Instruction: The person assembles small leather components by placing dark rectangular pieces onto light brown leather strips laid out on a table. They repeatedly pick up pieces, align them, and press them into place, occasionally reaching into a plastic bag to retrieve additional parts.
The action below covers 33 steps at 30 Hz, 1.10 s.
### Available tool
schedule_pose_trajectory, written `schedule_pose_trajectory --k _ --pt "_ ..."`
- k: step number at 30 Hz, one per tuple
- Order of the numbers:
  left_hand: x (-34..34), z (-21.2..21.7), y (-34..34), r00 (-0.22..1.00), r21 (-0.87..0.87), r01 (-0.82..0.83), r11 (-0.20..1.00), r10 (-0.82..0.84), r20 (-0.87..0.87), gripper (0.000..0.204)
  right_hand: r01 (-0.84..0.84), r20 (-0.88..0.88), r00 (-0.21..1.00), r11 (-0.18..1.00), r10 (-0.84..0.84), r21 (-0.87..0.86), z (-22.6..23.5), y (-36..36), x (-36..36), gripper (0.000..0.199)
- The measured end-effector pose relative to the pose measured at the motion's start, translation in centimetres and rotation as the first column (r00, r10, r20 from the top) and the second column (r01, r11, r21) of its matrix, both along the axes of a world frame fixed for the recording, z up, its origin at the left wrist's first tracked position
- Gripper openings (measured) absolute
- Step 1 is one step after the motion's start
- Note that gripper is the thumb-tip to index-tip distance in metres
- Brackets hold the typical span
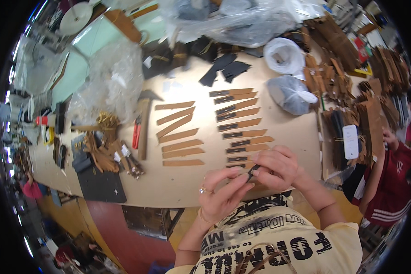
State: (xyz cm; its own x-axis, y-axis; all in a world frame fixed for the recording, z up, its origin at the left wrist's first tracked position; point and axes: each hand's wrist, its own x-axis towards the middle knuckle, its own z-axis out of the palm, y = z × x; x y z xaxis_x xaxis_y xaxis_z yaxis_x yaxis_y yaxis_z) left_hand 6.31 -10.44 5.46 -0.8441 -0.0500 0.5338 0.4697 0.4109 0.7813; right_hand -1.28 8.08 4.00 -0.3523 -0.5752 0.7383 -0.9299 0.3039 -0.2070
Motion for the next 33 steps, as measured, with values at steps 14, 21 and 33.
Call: schedule_pose_trajectory --k 14,21,33 --pt "5.7 -5.1 -9.5 0.668 0.046 -0.546 0.837 0.402 0.626 0.01 -0.054 0.998 0.024 0.997 0.051 -0.049 -2.7 -13.2 3.2 0.021" --pt "3.8 -6.7 -13.5 0.507 0.072 -0.632 0.772 0.341 0.792 0.012 -0.022 0.988 -0.113 0.994 0.101 -0.104 -4.7 -17.3 1.7 0.035" --pt "2.1 -8.0 -14.4 0.497 -0.176 -0.569 0.803 0.507 0.704 0.016 0.086 0.985 -0.105 0.985 -0.139 0.148 -4.7 -20.2 1.8 0.034"
